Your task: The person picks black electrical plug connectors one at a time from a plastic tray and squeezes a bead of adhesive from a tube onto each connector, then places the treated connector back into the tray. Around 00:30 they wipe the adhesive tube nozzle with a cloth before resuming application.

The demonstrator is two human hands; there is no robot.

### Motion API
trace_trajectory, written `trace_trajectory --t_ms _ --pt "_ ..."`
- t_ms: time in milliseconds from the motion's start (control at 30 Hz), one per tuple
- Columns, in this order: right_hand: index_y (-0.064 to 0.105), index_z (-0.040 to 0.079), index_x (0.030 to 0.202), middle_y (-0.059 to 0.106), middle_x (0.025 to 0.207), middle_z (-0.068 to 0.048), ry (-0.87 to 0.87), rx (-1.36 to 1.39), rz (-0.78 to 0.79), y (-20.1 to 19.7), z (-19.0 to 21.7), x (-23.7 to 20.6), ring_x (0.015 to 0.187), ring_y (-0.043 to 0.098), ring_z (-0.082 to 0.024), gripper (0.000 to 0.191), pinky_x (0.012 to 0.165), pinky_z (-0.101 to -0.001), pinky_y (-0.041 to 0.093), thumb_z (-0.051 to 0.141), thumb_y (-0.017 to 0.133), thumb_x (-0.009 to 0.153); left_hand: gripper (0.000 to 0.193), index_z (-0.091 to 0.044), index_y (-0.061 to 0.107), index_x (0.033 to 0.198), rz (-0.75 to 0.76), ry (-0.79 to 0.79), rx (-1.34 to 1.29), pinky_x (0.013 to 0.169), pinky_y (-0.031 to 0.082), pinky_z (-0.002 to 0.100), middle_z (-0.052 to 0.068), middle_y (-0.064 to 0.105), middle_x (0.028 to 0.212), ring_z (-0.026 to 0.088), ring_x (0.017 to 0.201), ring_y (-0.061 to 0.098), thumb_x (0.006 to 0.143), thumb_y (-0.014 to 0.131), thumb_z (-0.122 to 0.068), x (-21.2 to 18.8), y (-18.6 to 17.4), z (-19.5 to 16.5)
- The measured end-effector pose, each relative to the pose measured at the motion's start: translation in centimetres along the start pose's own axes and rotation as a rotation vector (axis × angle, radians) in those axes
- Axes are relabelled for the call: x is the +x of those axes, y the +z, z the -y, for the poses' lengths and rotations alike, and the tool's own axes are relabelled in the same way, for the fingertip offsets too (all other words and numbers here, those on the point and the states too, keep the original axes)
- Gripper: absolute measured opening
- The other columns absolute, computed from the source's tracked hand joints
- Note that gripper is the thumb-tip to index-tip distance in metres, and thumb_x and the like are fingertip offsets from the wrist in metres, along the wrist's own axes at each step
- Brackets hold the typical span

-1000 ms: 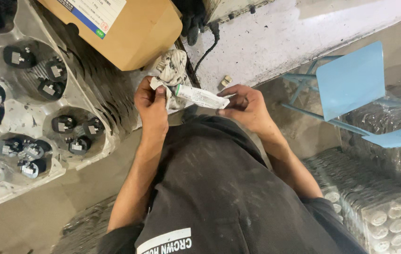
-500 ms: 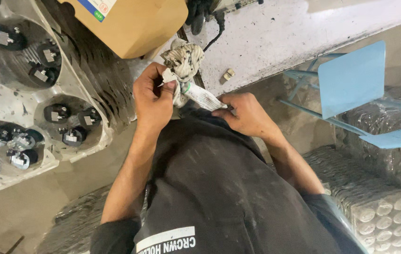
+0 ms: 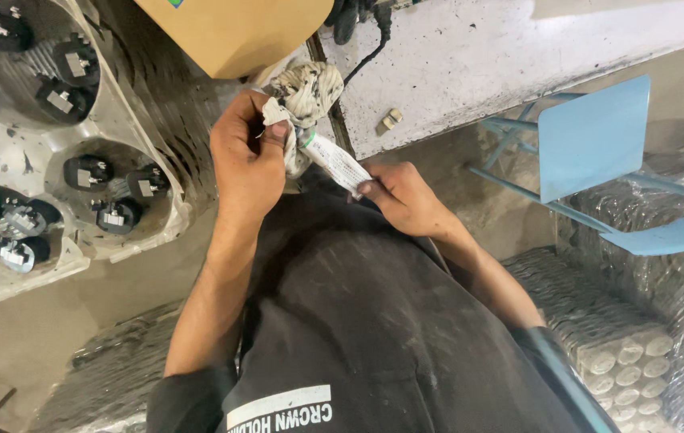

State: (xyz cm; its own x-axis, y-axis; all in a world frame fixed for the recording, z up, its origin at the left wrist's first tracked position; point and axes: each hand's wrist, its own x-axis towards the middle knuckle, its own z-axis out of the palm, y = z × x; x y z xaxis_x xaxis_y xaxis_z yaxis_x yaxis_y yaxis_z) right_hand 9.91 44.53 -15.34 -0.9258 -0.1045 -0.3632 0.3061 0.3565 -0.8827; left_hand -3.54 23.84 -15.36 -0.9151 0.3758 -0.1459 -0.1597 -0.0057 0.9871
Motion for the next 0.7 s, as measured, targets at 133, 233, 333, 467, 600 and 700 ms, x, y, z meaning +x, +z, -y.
trace_trajectory --t_ms 133,233,333,467,600,700 --pt "0.071 -0.001 0.104 0.073 0.084 -0.007 0.117 0.310 -0.031 0.6 0.0 0.0 0.081 0.060 -0.007 0.019 0.072 -0.0309 0.052 0.015 0.061 0.105 0.015 -0.002 0.055 0.096 -0.035 0.006 0.046 0.070 0.041 0.020 -0.005 0.053 0.086 0.004 0.079 0.046 0.102 0.058 0.011 -0.5 -0.1 -0.5" --pt "0.073 -0.002 0.104 0.068 0.077 -0.006 0.121 0.147 0.000 0.7 0.2 0.4 0.075 0.055 -0.006 0.016 0.065 -0.0309 0.049 0.012 0.069 0.097 0.013 -0.001 0.057 0.098 -0.054 0.041 0.125 0.069 0.042 0.020 -0.005 0.054 0.086 0.004 0.079 0.046 0.100 0.059 0.012 -0.5 -0.1 -0.9" --pt "0.077 -0.001 0.098 0.069 0.072 -0.008 0.217 0.025 -0.040 1.1 0.4 0.5 0.067 0.054 -0.009 0.015 0.060 -0.0319 0.046 0.008 0.077 0.086 0.014 -0.001 0.058 0.101 -0.057 0.102 0.180 0.072 0.044 0.020 -0.004 0.055 0.086 0.005 0.081 0.048 0.099 0.060 0.013 -0.7 -0.2 -1.4" --pt "0.072 -0.002 0.100 0.070 0.077 -0.005 0.088 0.093 -0.072 2.1 0.4 0.7 0.072 0.057 -0.006 0.013 0.063 -0.0294 0.049 0.003 0.075 0.088 0.015 -0.001 0.057 0.103 -0.064 0.097 0.191 0.072 0.046 0.019 -0.003 0.057 0.086 0.005 0.080 0.050 0.098 0.059 0.013 -0.8 -0.3 -1.5" --pt "0.070 -0.002 0.096 0.071 0.077 -0.006 0.113 0.136 -0.106 2.9 0.6 1.0 0.073 0.060 -0.007 0.007 0.064 -0.0297 0.050 0.003 0.074 0.092 0.016 -0.001 0.055 0.100 -0.063 0.090 0.179 0.073 0.041 0.021 -0.002 0.050 0.087 0.007 0.082 0.045 0.098 0.058 0.015 -0.7 -0.6 -1.4" --pt "0.071 -0.002 0.096 0.071 0.076 -0.008 0.139 0.132 -0.071 2.7 1.0 0.9 0.071 0.059 -0.008 0.008 0.062 -0.0310 0.049 0.007 0.072 0.095 0.015 -0.001 0.055 0.102 -0.052 0.108 0.156 0.075 0.042 0.020 -0.003 0.053 0.087 0.006 0.083 0.046 0.101 0.058 0.014 -0.7 -1.0 -1.2"
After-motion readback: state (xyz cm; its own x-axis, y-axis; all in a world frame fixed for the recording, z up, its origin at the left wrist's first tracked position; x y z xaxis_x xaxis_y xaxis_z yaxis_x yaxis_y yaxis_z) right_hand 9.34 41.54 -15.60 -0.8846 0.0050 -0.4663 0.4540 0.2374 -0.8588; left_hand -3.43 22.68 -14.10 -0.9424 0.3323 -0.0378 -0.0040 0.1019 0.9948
